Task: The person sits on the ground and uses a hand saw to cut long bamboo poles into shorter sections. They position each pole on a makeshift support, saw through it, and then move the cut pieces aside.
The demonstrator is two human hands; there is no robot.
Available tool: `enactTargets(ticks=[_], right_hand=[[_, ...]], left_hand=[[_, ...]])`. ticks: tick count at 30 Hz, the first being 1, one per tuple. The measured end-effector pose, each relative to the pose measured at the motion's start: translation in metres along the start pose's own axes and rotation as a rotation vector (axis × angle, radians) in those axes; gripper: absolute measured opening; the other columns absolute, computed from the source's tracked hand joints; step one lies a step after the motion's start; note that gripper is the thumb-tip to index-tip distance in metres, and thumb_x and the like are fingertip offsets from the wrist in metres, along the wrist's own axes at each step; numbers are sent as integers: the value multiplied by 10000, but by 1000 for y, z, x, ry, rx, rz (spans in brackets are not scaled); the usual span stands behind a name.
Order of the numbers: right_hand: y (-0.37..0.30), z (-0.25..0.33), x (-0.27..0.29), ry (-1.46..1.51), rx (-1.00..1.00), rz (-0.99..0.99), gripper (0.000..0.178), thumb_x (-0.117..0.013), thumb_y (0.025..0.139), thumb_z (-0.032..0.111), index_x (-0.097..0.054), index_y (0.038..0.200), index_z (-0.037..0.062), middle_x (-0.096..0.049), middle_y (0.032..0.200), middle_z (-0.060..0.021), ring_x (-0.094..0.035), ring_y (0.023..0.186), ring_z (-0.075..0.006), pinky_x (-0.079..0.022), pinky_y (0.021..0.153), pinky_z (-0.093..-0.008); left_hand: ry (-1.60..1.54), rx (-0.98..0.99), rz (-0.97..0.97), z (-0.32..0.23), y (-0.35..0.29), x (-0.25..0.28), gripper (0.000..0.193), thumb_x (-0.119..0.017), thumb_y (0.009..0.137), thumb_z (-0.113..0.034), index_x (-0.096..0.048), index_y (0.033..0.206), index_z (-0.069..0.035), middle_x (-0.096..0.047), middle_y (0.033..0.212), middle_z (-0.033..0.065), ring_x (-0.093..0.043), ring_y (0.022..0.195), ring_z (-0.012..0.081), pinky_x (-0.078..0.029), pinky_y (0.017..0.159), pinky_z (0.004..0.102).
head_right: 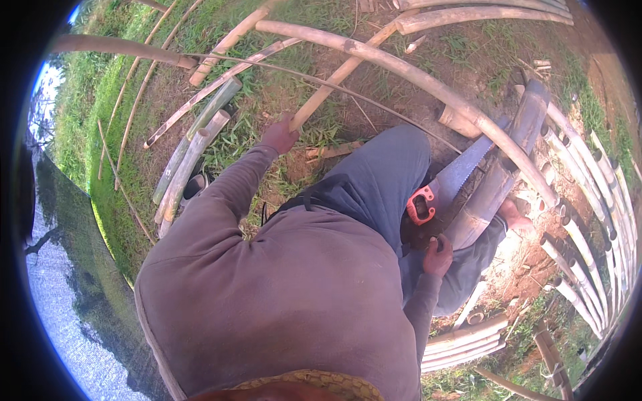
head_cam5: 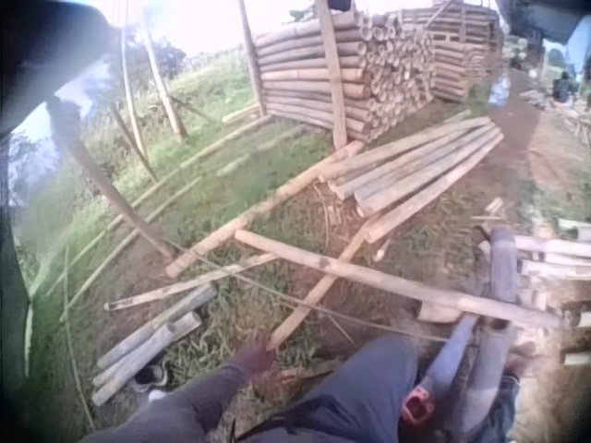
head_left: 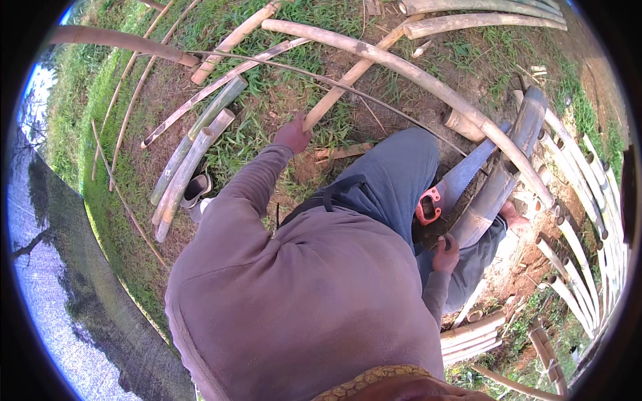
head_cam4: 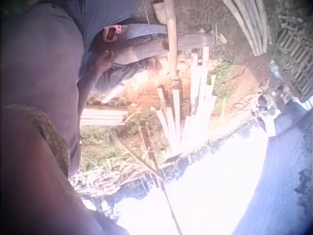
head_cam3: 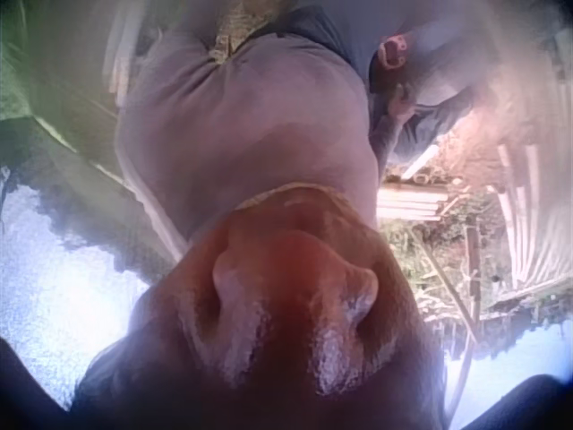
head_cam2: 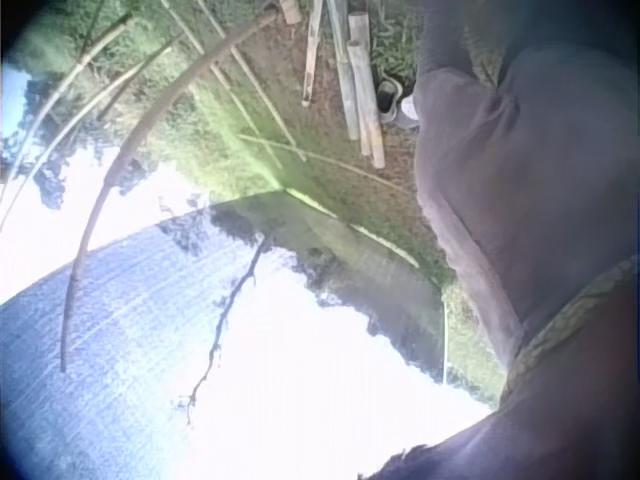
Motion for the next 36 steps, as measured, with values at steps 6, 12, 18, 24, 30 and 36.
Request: enactTargets(ticks=[6,12,18,24,30,36], right_hand=[[4,-12,-6,-54,54,74,431,-713,978,313,-723,1229,-38,-732,1209,-241,-691,1150,-411,-522,1021,-477],[10,-21,-9,-11,49,82,435,-711,979,318,-726,1243,-27,-733,1230,-235,-685,1173,-414,-517,1041,-474],[14,-18,-11,-25,30,80,413,-721,971,293,-731,1233,-26,-738,1221,-228,-695,1152,-406,-526,1024,-469],[-2,-6,-1,-48,-4,73,353,-733,949,241,-740,1189,-18,-748,1164,-220,-706,1095,-403,-542,977,-466],[3,-16,-5,-43,-81,133,317,-734,933,211,-744,1157,-14,-756,1113,-212,-714,1062,-405,-545,948,-476],[-1,1,2,-32,-146,131,298,-730,946,203,-742,1149,-15,-755,1076,-219,-724,1021,-416,-554,921,-486]], left_hand=[[-52,111,35,-3,-3,-23,574,-707,979,-369,-482,1426,-88,-735,1137,279,-711,1058,493,-543,933,584],[9,89,-11,-32,-22,12,605,-695,994,-477,-516,1432,-101,-744,1145,252,-720,1054,476,-545,934,576],[45,86,57,6,9,-37,717,-685,984,-533,-474,1533,-124,-699,1266,274,-701,1140,461,-536,999,571],[-36,-46,-525,-36,67,46,543,-700,970,-476,-633,1392,-140,-645,1374,212,-637,1249,435,-505,1063,573],[242,216,-335,-32,205,94,577,-682,972,-387,-552,1475,-135,-569,1517,142,-480,1462,349,-368,1195,574],[414,387,-174,-27,278,95,783,-686,962,-462,-395,1616,-144,-297,1740,134,-236,1629,353,-228,1296,593]])
Point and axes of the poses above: each hand's wrist, its own y-axis towards the middle knuckle, its own x-axis out of the back of the hand, z = x × y, the point moved 8 cm from there along y, towards the middle knuckle
